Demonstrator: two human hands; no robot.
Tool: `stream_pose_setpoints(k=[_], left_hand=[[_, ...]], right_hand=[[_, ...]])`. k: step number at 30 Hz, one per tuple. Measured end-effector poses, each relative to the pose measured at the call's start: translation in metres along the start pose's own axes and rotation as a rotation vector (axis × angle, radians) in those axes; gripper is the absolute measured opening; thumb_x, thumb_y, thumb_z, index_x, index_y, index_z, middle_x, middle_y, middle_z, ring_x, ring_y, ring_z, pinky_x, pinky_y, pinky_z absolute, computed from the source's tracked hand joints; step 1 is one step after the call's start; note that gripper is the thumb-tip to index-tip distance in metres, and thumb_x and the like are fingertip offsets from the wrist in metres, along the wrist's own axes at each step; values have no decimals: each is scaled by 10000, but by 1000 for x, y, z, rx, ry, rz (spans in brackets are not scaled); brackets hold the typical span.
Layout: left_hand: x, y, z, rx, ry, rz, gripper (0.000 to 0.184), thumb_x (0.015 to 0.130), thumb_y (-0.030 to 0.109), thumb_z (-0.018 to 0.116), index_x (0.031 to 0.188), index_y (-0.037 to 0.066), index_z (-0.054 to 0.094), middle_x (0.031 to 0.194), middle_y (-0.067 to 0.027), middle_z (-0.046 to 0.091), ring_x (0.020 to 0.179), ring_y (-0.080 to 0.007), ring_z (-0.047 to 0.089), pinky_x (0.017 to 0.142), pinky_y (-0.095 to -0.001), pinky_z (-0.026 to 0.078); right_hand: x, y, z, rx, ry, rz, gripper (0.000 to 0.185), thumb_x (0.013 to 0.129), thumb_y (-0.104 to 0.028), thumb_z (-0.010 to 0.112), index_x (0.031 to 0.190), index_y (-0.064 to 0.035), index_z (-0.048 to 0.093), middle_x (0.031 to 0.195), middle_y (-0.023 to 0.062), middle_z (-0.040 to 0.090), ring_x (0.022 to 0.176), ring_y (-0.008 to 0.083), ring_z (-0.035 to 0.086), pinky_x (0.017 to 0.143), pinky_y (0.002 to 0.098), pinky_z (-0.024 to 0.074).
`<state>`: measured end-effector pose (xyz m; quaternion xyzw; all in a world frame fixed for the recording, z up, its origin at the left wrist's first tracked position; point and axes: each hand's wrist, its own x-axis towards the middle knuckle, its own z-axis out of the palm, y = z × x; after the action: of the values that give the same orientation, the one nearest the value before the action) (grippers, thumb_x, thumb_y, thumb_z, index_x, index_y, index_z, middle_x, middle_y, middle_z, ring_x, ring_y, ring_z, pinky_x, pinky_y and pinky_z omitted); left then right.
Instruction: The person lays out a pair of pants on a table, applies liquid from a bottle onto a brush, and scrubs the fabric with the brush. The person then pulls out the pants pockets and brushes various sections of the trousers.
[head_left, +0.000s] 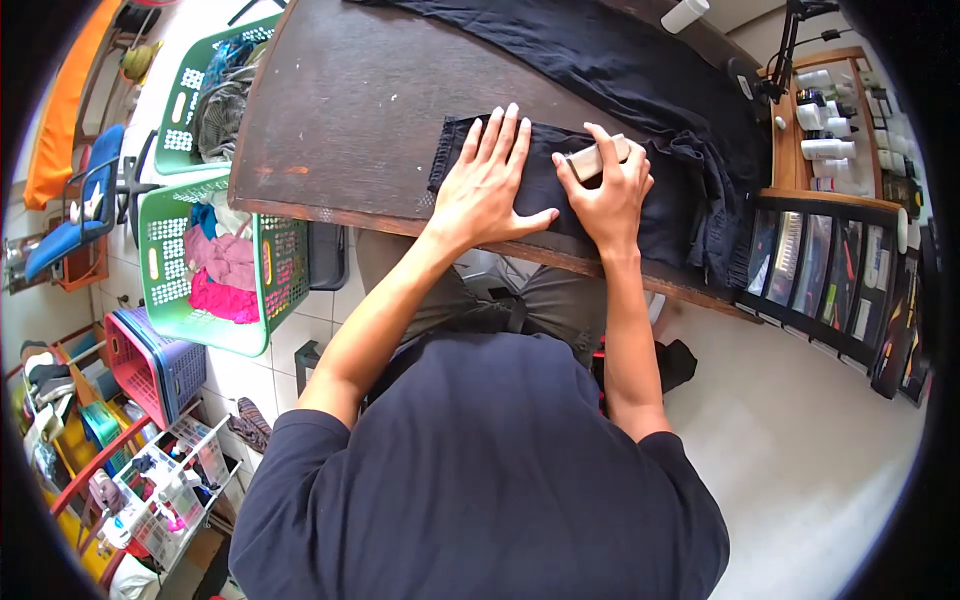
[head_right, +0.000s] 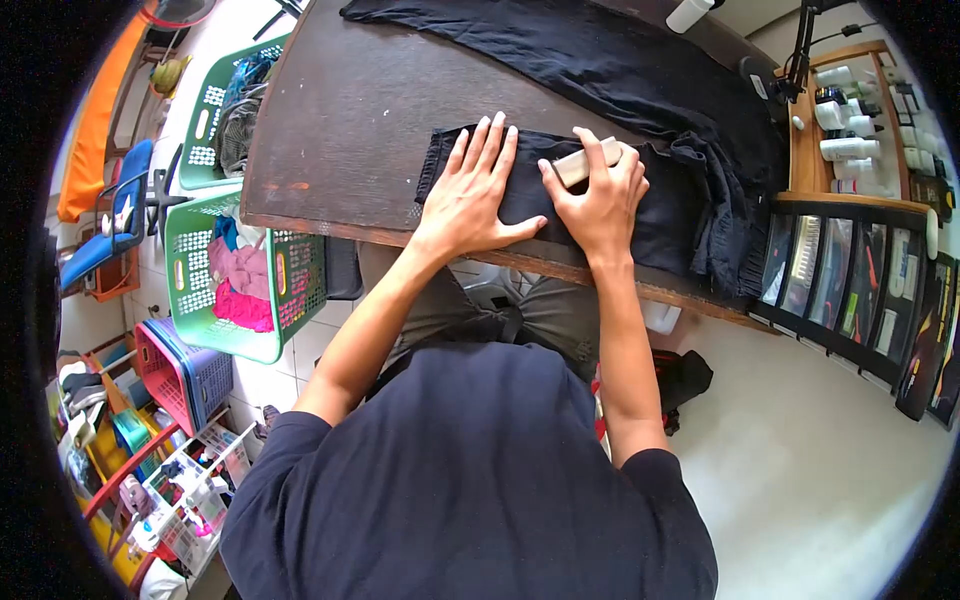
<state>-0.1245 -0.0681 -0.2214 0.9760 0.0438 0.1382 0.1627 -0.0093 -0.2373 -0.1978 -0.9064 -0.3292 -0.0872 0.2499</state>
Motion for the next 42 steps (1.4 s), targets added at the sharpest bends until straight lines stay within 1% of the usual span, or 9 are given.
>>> stream_pose_setpoints(k=[4, 9, 19, 25, 31, 34, 37, 39, 42], left_hand=[[-1, -2, -2, 43, -63, -1, 1254, 889, 763, 672, 1698, -116, 293, 1805, -349, 179, 1708, -434, 162, 1392, -504, 87], [-12, -6, -6, -21, 12, -79, 1073, 982, 679, 631, 1707, -59, 343, 1822, -256, 248, 1707, -373, 217, 1392, -477, 120], [-35, -27, -31, 171, 16, -159, 700, 1116, 442, 534, 1711, 87, 436, 1792, -31, 414, 1677, -224, 325, 1375, -448, 201], [-30, -25, -35, 144, 27, -167, 743, 1086, 452, 573, 1711, 76, 432, 1791, -63, 414, 1667, -250, 344, 1368, -456, 216], [-32, -26, -35, 99, 16, -174, 765, 1056, 436, 602, 1698, 50, 445, 1784, -91, 422, 1652, -285, 368, 1359, -468, 228], [-30, -24, -39, 106, 45, -155, 764, 1051, 447, 602, 1671, 19, 476, 1769, -96, 446, 1647, -272, 377, 1358, -471, 225], [-29, -23, -41, 130, 69, -152, 768, 1059, 448, 592, 1685, 24, 456, 1783, -100, 421, 1653, -286, 365, 1358, -482, 222], [-30, -23, -42, 104, 44, -143, 745, 1053, 409, 619, 1666, 12, 472, 1781, -105, 421, 1646, -306, 378, 1350, -485, 246], [-24, -18, -48, 50, 41, -172, 696, 1039, 360, 657, 1620, 1, 526, 1738, -125, 473, 1610, -324, 428, 1324, -483, 302]], right_hand=[[-3, -12, 1, 213, -102, -241, 660, 863, -430, 900, 1464, -271, 680, 1292, 163, 606, 1122, 354, 604, 1001, 480, 474], [2, 2, 7, 36, 18, 15, 644, 866, -421, 900, 1451, -267, 678, 1278, 160, 603, 1129, 350, 603, 1013, 477, 470], [4, 55, -11, 39, 42, -109, 645, 871, -486, 889, 1428, -235, 682, 1276, 196, 583, 1066, 369, 597, 968, 488, 486], [6, -22, 6, 153, -17, -235, 655, 878, -502, 865, 1442, -223, 684, 1259, 214, 597, 1063, 377, 597, 926, 479, 490], [21, -41, 10, 57, 15, -49, 655, 884, -512, 853, 1454, -232, 694, 1267, 225, 622, 1071, 376, 597, 933, 484, 481], [15, -30, 11, 193, -100, -394, 680, 878, -507, 855, 1479, -243, 681, 1254, 214, 622, 1081, 373, 595, 949, 486, 476], [20, -22, 3, 151, 27, -411, 693, 870, -493, 860, 1491, -247, 674, 1259, 198, 608, 1087, 373, 592, 972, 485, 466], [18, -18, 3, 30, -11, 7, 707, 859, -497, 866, 1494, -255, 670, 1270, 187, 595, 1094, 369, 589, 996, 488, 450], [8, -24, 3, 88, -32, -140, 701, 862, -498, 866, 1490, -252, 672, 1278, 190, 588, 1100, 368, 586, 1001, 486, 448]])
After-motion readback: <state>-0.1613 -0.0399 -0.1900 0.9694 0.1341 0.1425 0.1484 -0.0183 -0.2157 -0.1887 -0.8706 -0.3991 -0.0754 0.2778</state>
